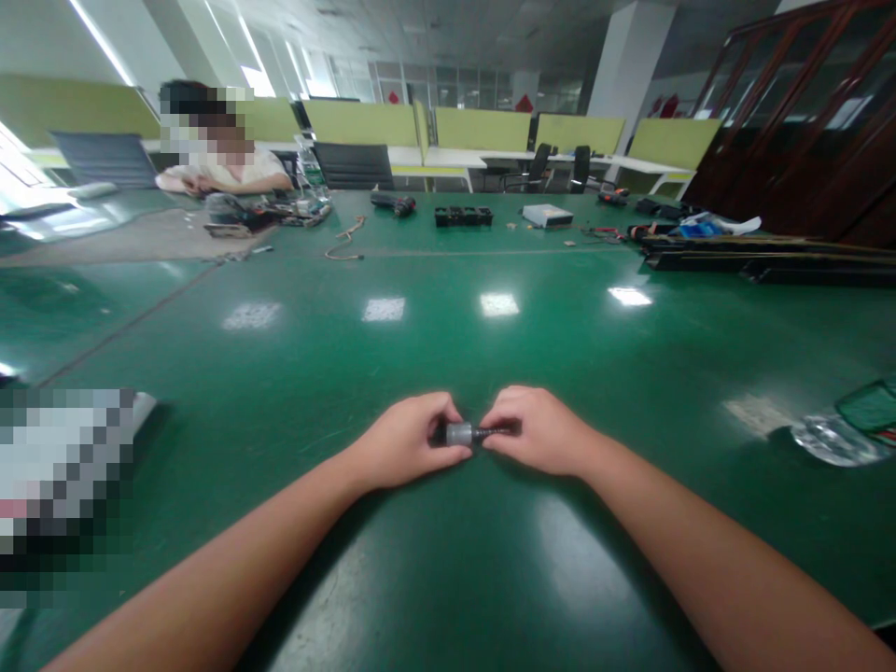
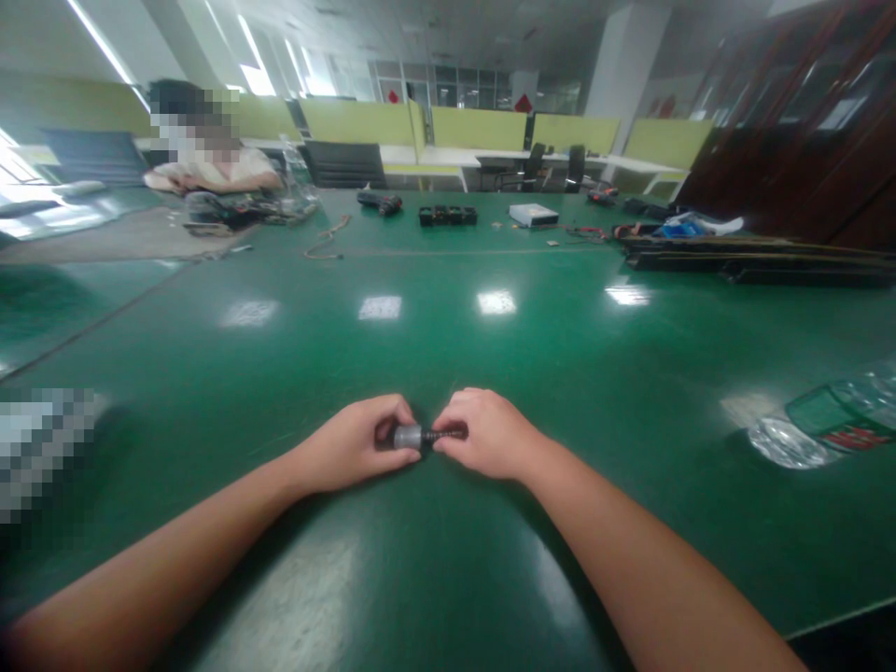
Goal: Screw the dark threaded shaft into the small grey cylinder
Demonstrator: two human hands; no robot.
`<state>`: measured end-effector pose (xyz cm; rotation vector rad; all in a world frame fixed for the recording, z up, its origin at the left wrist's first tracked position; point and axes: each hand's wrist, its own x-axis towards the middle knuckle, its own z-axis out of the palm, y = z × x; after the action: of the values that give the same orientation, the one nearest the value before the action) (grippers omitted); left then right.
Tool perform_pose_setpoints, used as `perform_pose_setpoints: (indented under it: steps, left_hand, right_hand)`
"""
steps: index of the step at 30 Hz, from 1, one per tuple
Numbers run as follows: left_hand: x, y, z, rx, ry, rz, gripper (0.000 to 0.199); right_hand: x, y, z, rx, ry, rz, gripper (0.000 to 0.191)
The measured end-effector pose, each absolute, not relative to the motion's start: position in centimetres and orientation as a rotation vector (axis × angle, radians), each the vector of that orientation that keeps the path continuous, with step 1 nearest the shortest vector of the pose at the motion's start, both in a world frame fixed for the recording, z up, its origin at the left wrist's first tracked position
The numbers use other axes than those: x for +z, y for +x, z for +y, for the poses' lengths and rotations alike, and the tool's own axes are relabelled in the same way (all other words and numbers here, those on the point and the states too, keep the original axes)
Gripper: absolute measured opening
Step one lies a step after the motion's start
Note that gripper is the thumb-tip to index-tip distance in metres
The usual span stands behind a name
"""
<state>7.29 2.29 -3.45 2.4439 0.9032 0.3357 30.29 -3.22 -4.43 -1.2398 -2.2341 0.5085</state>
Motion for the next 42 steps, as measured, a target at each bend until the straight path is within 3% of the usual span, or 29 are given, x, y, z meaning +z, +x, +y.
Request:
perform_pose_setpoints:
  steps: [42]
  left_hand:
    - [-3.69, 7.07, 2.41, 0.339, 2.462, 0.878, 0.025]
  right_hand:
    - [-3.87, 30.97, -3.29, 0.515, -1.346, -2.237, 0.008]
